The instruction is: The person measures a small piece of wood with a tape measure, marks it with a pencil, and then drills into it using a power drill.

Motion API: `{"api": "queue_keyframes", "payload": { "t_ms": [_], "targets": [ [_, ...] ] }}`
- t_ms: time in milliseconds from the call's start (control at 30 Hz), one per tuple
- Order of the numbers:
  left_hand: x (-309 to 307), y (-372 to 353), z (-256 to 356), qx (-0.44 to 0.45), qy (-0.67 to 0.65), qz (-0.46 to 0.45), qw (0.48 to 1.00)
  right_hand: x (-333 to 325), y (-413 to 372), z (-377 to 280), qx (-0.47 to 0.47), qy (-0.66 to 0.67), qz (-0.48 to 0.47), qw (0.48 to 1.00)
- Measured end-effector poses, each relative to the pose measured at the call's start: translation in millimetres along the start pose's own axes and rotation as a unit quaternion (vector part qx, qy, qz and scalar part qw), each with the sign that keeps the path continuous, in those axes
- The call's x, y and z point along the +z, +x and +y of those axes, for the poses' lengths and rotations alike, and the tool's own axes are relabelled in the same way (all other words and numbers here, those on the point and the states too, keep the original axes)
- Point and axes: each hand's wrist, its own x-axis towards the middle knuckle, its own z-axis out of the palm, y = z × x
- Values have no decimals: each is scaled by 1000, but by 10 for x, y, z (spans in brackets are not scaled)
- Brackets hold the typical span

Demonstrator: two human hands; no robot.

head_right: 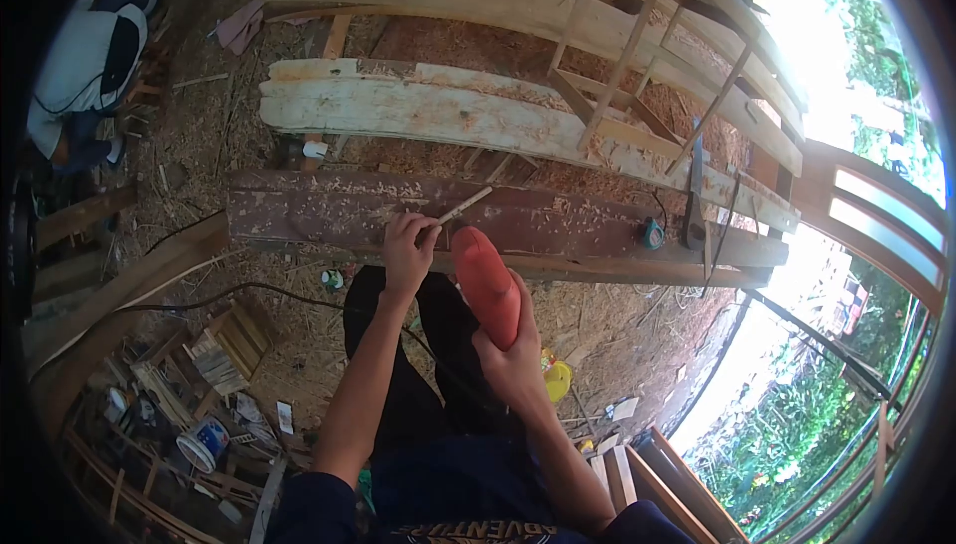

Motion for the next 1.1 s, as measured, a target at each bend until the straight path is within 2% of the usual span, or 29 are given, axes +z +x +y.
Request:
{"api": "queue_keyframes", "payload": {
  "t_ms": [100, 267, 367, 667, 1100],
  "targets": [
    [5, -8, -11, -4, -6, 1, 1000, 9, -1, 8, -3, -29, 0, 1000],
    [-4, 3, 7, 3, -20, 14, 1000, 30, -14, -256, 90, -12, 2, 996],
    [-12, -4, 3, -23, -21, -10, 999, -12, 18, -181, 72, -32, 1, 997],
    [-8, 0, -10, -20, -19, -14, 1000, 16, 57, -161, 19, -45, -2, 999],
    [-5, -3, -20, -18, -37, -11, 999, 36, 51, -227, 40, -53, -6, 998]
  ]
}}
